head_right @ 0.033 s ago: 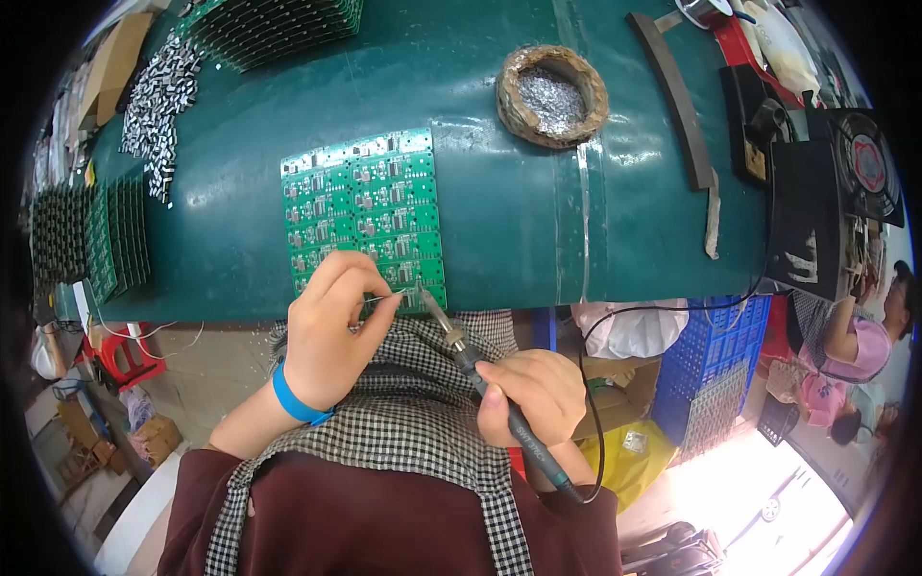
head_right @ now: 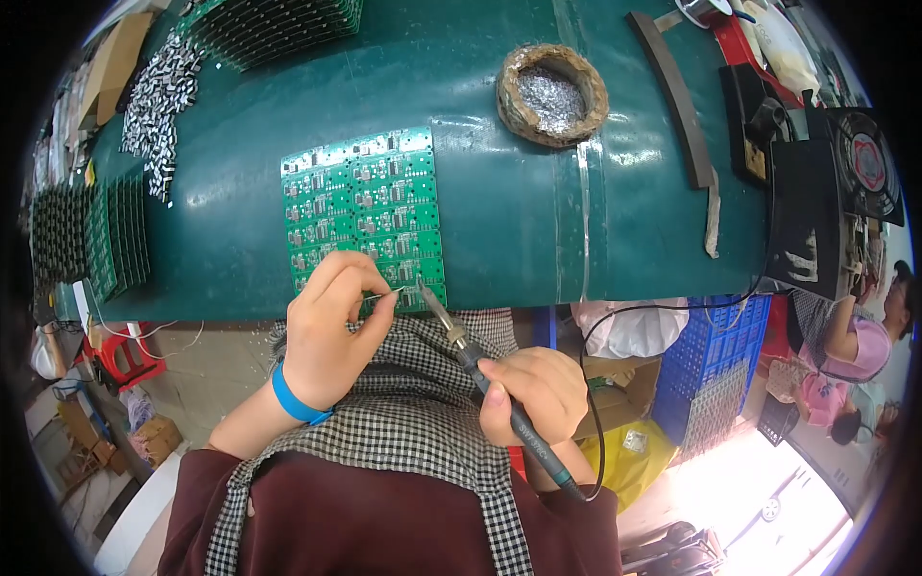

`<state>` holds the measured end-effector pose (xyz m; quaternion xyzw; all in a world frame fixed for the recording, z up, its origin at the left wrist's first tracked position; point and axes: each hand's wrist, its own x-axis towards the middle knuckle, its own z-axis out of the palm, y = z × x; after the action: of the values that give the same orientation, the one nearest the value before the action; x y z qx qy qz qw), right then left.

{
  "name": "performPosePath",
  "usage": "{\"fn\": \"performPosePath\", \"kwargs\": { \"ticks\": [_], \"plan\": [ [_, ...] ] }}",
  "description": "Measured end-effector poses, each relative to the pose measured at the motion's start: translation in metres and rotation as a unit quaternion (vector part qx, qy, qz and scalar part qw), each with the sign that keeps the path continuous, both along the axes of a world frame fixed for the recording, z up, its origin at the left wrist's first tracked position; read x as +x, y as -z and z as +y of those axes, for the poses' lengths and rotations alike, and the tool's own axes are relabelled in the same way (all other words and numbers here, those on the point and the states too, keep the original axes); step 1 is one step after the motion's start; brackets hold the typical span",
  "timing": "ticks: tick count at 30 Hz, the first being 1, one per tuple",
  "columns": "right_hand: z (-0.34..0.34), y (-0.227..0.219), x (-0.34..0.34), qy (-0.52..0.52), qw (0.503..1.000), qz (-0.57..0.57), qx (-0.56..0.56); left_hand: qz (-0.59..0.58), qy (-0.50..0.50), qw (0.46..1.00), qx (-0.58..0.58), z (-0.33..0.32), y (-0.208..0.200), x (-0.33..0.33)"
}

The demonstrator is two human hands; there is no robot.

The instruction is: The person solders electronic components onto a printed circuit board using a soldering iron and solder wire.

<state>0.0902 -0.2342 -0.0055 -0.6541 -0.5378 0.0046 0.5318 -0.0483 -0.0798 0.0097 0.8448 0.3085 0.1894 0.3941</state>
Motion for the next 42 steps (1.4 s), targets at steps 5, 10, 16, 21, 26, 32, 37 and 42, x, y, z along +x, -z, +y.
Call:
{"fn": "performPosePath", "kwargs": {
  "ticks": [5, 10, 16, 21, 26, 32, 37, 42],
  "plan": [
    [0.009, 0.002, -0.002, 0.001, 1.000, 0.021, 0.003, -0.015, -0.002, 0.999, 0.048, 0.000, 0.007, -0.001],
    [0.002, 0.000, -0.009, 0.009, 0.998, 0.033, -0.046, -0.007, 0.008, 0.998, 0.061, 0.000, 0.010, 0.001],
    [-0.001, 0.000, -0.005, -0.007, 1.000, 0.006, 0.000, 0.006, 0.023, 1.000, 0.019, -0.005, 0.004, -0.007],
    [-0.004, 0.002, -0.006, 0.009, 1.000, 0.008, 0.010, 0.003, 0.029, 0.999, 0.028, -0.008, 0.004, -0.008],
    [-0.007, 0.002, -0.005, -0.004, 1.000, 0.004, 0.000, 0.003, 0.022, 0.999, 0.044, -0.012, 0.005, -0.006],
    [-0.005, 0.002, -0.007, -0.013, 1.000, 0.002, -0.006, -0.019, 0.006, 0.998, 0.059, -0.013, 0.012, -0.004],
    [-0.005, 0.003, -0.010, -0.012, 1.000, 0.001, -0.002, -0.012, 0.003, 0.999, 0.048, -0.015, 0.010, -0.003],
    [-0.011, 0.004, -0.013, -0.015, 1.000, 0.002, 0.006, 0.006, 0.028, 1.000, 0.009, -0.012, 0.009, -0.005]
  ]
}}
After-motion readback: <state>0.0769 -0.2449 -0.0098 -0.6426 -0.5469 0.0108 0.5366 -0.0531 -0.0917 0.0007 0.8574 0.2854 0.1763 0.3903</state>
